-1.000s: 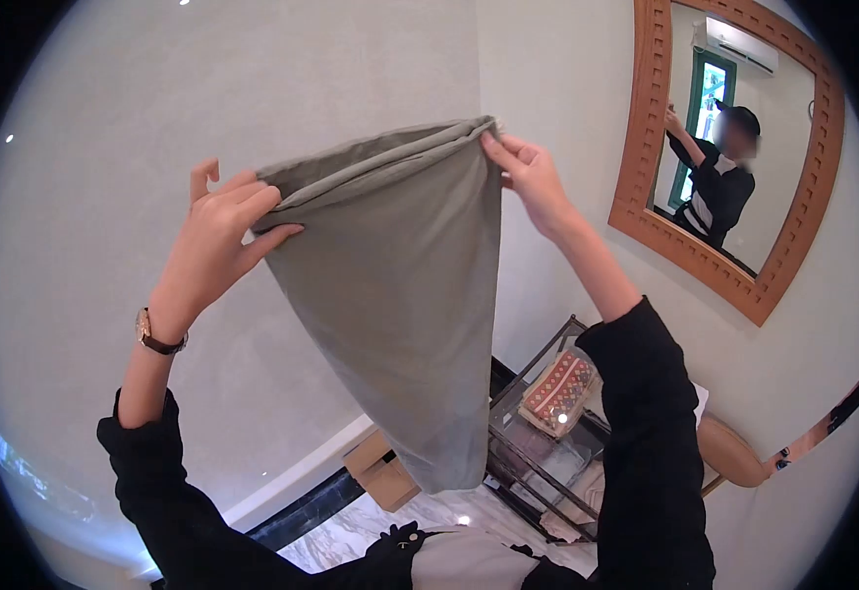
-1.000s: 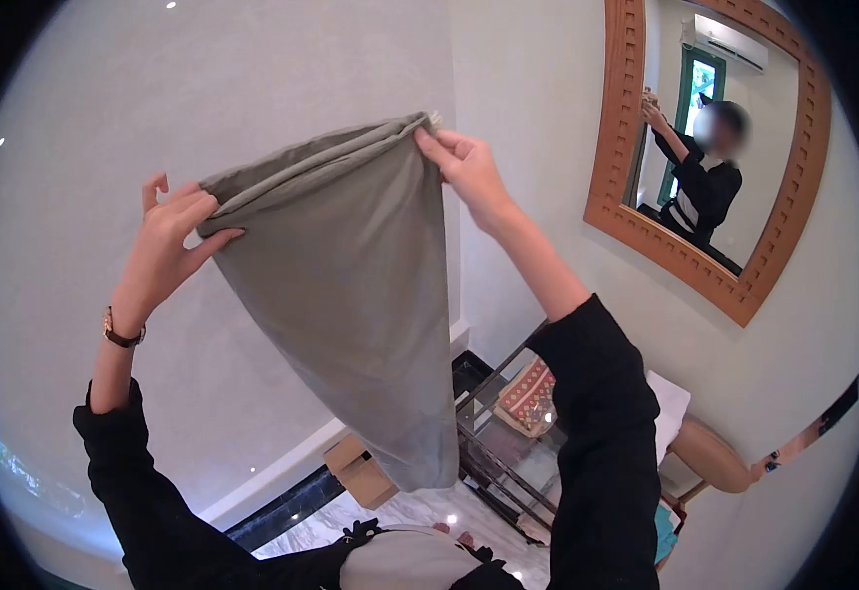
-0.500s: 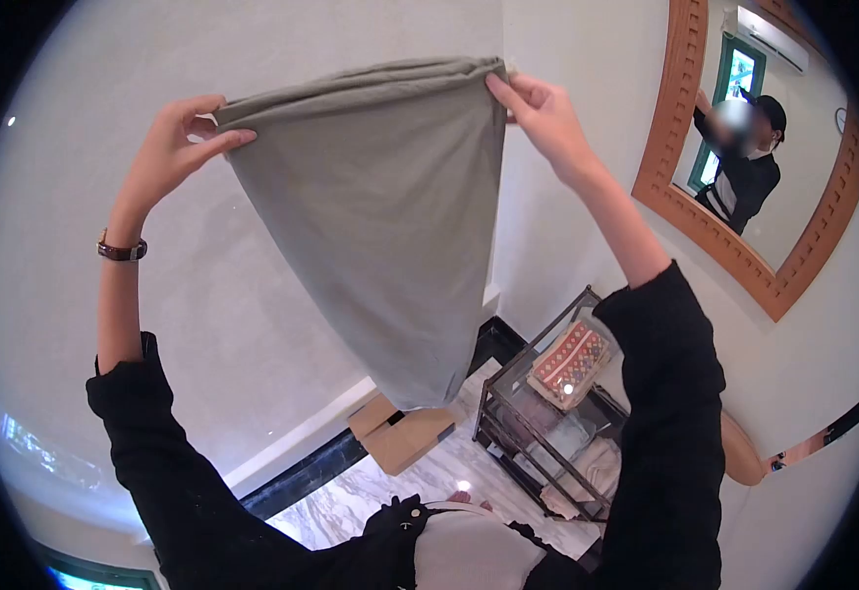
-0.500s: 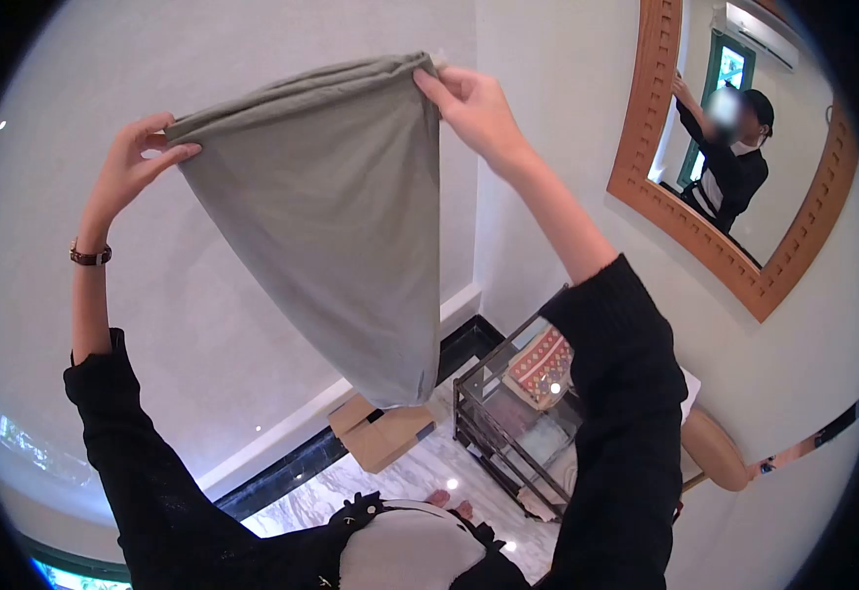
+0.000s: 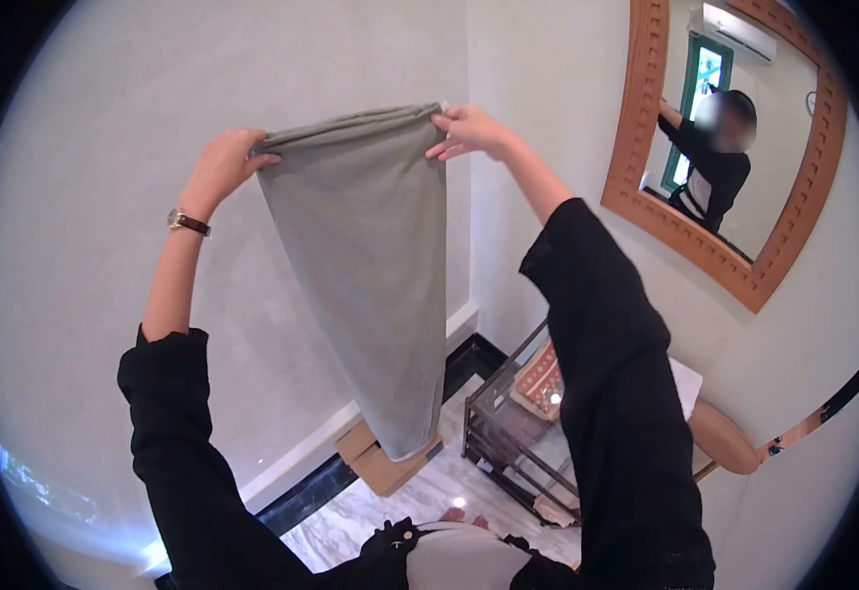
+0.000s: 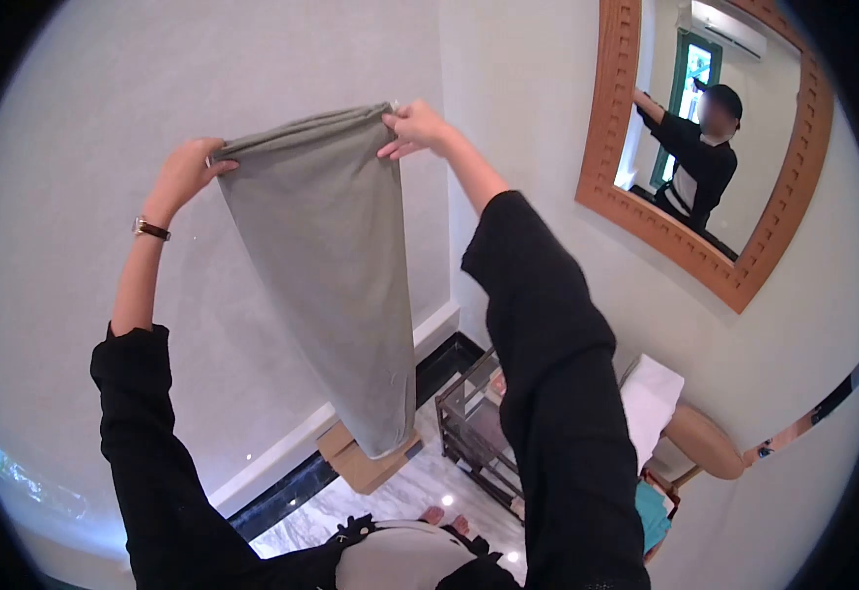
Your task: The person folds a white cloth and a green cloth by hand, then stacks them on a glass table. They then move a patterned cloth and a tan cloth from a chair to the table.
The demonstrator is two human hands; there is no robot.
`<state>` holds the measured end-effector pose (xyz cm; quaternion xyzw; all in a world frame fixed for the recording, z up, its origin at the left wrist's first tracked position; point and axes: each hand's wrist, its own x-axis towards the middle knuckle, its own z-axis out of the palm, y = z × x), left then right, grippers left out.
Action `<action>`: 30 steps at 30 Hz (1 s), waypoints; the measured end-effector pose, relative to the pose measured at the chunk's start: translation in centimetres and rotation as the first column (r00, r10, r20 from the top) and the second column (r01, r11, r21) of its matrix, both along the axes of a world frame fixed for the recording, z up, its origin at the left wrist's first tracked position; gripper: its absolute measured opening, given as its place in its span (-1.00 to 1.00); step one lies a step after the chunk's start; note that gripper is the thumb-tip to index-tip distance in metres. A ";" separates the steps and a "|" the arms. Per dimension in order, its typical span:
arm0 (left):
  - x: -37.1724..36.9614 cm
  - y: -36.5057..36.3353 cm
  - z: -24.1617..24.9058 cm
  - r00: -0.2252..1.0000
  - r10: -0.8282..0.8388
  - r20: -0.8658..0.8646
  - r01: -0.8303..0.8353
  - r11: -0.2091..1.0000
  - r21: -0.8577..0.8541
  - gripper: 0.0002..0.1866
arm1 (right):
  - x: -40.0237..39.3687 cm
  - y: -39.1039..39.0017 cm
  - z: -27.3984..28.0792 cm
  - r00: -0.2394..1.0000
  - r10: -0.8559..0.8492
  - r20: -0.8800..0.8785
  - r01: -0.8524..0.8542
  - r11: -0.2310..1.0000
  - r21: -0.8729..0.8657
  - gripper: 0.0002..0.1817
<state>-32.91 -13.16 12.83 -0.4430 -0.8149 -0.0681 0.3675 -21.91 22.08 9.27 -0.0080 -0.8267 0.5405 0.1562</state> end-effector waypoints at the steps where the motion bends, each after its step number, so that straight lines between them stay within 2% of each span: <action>1: 0.0 0.4 0.0 0.999 0.053 -0.008 -0.053 0.998 -0.030 -0.68 | -0.5 0.1 0.0 0.999 -0.024 -0.041 0.023 1.000 -0.013 -0.50; 3: -0.3 0.9 0.7 0.996 0.049 -0.078 -0.050 0.999 -0.013 -0.68 | -1.2 0.5 -0.2 0.991 -0.071 -0.116 0.066 0.997 -0.051 -0.55; 6: -0.2 2.0 2.8 0.975 0.019 -0.221 -0.014 1.000 0.026 -0.68 | -1.2 2.6 1.4 0.956 0.007 -0.294 -0.032 0.996 -0.081 -0.55; 7: 0.8 2.1 3.7 0.961 0.004 -0.275 0.008 0.999 0.041 -0.68 | 0.4 2.5 2.8 0.967 -0.014 -0.255 -0.002 0.998 -0.065 -0.47; 11: 5.6 3.4 7.6 0.850 -0.094 -0.518 0.175 0.979 0.108 -0.69 | 6.3 3.6 6.9 0.908 -0.029 -0.418 0.037 0.999 0.011 -0.47; 14: 13.6 5.3 9.2 0.839 -0.131 -0.527 0.224 0.967 0.117 -0.63 | 11.1 6.6 8.5 0.869 -0.043 -0.493 0.071 0.997 0.038 -0.48; 15: 15.7 6.3 9.5 0.860 -0.175 -0.479 0.251 0.963 0.098 -0.62 | 12.9 7.7 8.8 0.857 -0.041 -0.514 0.075 0.996 0.046 -0.49; 17: 20.0 8.4 10.2 0.889 -0.266 -0.373 0.310 0.948 0.063 -0.60 | 17.5 9.1 8.4 0.850 -0.151 -0.505 0.202 0.978 0.048 -0.46; 18: 24.9 9.1 11.7 0.939 -0.259 -0.225 0.243 0.965 -0.093 -0.64 | 19.7 10.8 8.0 0.844 -0.190 -0.502 0.253 0.966 0.060 -0.45; 20: 29.2 11.1 12.1 0.926 -0.376 0.041 0.377 0.910 -0.174 -0.65 | 24.4 13.6 6.6 0.837 -0.316 -0.446 0.355 0.935 0.005 -0.46; 21: 29.6 12.8 11.2 0.841 -0.522 0.141 0.534 0.842 -0.073 -0.64 | 27.2 14.4 5.7 0.829 -0.345 -0.441 0.360 0.932 -0.053 -0.47; 23: 30.8 17.0 10.6 0.607 -0.739 0.292 0.791 0.598 -0.131 -0.62 | 32.9 17.3 3.8 0.797 -0.413 -0.440 0.399 0.908 -0.131 -0.49; 26: 35.7 20.5 10.6 0.450 -0.784 0.427 0.892 0.423 -0.163 -0.60 | 42.7 20.0 2.1 0.716 -0.591 -0.372 0.548 0.806 -0.224 -0.55; 28: 38.2 23.1 9.6 0.220 -0.756 0.617 0.970 0.237 -0.055 -0.57 | 48.6 16.3 1.6 0.653 -0.660 -0.371 0.664 0.735 -0.139 -0.54; 30: 40.6 26.5 7.9 0.036 -0.664 0.747 0.994 0.099 0.039 -0.59 | 54.9 16.8 0.3 0.581 -0.732 -0.355 0.724 0.664 -0.185 -0.53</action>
